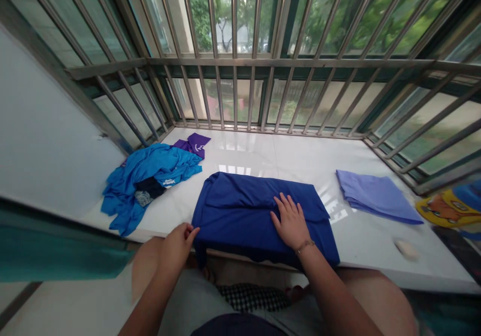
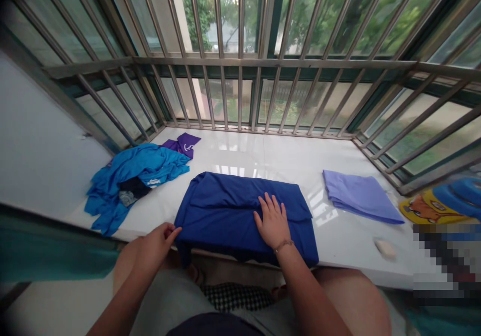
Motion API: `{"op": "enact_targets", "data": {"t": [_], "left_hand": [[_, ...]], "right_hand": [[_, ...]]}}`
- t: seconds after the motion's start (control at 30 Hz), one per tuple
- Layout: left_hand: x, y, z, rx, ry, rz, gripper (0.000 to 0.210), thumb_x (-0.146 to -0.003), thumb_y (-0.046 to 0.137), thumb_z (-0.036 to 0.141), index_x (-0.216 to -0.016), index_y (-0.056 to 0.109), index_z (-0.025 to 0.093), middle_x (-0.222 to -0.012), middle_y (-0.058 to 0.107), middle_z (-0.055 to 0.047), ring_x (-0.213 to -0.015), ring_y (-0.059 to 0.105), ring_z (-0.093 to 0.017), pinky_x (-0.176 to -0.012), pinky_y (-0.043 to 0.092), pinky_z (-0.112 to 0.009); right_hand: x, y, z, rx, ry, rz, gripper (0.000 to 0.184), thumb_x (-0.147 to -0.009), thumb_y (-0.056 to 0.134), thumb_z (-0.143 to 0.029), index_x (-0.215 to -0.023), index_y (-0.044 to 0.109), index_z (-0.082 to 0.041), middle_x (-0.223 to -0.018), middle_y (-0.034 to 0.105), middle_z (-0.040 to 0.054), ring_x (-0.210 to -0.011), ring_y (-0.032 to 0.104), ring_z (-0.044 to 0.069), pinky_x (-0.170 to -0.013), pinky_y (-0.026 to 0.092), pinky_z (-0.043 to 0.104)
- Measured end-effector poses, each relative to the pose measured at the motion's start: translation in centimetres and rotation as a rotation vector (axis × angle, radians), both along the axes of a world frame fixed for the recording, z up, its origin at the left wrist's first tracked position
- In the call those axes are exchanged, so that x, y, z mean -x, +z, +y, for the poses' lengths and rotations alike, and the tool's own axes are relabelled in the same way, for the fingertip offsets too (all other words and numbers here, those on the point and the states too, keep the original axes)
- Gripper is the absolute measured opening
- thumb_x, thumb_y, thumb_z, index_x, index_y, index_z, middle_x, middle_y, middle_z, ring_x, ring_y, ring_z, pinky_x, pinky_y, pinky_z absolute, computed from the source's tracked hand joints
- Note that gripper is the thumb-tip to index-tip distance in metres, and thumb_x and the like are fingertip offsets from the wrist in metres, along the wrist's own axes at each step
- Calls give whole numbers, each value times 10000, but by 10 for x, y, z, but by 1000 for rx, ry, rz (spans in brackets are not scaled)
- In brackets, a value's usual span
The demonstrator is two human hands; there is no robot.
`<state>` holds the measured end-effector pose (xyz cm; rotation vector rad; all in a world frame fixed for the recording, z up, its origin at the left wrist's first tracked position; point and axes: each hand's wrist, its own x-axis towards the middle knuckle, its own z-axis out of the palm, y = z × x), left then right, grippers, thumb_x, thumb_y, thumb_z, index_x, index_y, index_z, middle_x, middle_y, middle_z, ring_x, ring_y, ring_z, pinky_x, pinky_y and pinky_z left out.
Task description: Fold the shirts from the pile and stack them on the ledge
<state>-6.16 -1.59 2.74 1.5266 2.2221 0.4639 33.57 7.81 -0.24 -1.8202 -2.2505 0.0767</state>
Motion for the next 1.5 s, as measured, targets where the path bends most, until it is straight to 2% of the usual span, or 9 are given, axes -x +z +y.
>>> {"op": "enact_targets", "data": {"t": [0.27, 0.43, 0.6, 0.83, 0.97, 1.07, 1.17, 1.3, 1.5], "left_hand": [[41, -6, 7, -38, 195, -589, 553, -729, 654, 828, -726, 594, 278, -600, 594, 23, -542, 554, -197, -542, 414, -307], [69, -11, -9, -33, 137, -291, 437, -823, 630, 712, -780, 675, 280, -711, 730, -24, -705, 691, -264, -650, 476, -331], [46, -4, -7, -33, 98, -51, 358, -956, 543, 602, -856, 706, 299, -802, 783, -27, -820, 751, -292, -732, 499, -342], [-16, 29, 94, -250, -206, -24, 375, -1035, 497, 505, -1160, 731, 241, -1228, 796, -93, -1146, 735, -278, -1033, 529, -352], [-36, 40, 165, -85, -463, 142, 451, -960, 690, 498, -1295, 712, 197, -1382, 736, -161, -1290, 684, -328, -1129, 495, -389], [-40, 40, 191, 92, -307, 315, 633, -890, 777, 594, -1315, 674, 136, -1308, 736, -249, -1212, 714, -400, -1000, 546, -423], [-38, 32, 198, 155, -215, 299, 559, -914, 772, 535, -1290, 657, 139, -1207, 772, -224, -1149, 738, -384, -892, 544, -381], [-29, 16, 203, 27, -232, 107, 363, -927, 747, 374, -1241, 665, 211, -1010, 793, -79, -1008, 757, -278, -792, 505, -303], [-5, 4, 215, -24, -103, -143, 289, -997, 574, 399, -1205, 641, 210, -806, 720, -3, -752, 718, -218, -625, 449, -281]], "right_hand": [[-4, 0, 4, 7, 14, -24, 605, -1101, 421, -482, -1661, 472, -257, -1766, 370, 71, -1646, 289, 324, -1324, 212, 599], [-4, 2, 5, 16, 9, -31, 611, -1103, 423, -483, -1665, 464, -247, -1772, 358, 61, -1652, 277, 319, -1329, 205, 594], [-3, 3, 5, 17, 5, -28, 613, -1100, 425, -482, -1668, 463, -252, -1771, 360, 66, -1652, 277, 323, -1325, 211, 604], [-3, 9, 6, 88, 35, -41, 630, -1108, 440, -476, -1682, 445, -216, -1776, 342, 99, -1650, 283, 356, -1313, 270, 608], [-36, 43, 27, 84, 144, 45, 554, -1146, 351, -423, -1597, 540, -162, -1633, 550, 162, -1499, 527, 299, -1247, 419, 463], [-73, 73, 45, 59, -135, -34, 461, -1138, 398, -362, -1472, 609, -126, -1411, 688, 213, -1295, 671, 316, -1122, 508, 440], [-101, 84, 49, 236, -444, -170, 445, -1110, 522, -424, -1368, 623, -76, -1256, 727, 260, -1151, 734, 373, -949, 558, 452], [-105, 78, 41, 421, -466, -192, 374, -1114, 537, -427, -1242, 668, -101, -1132, 776, 223, -1069, 769, 344, -826, 538, 379], [-98, 88, 33, 227, -482, -145, 407, -1146, 423, -448, -1076, 728, -188, -1034, 798, 169, -978, 773, 289, -764, 489, 331]]}}
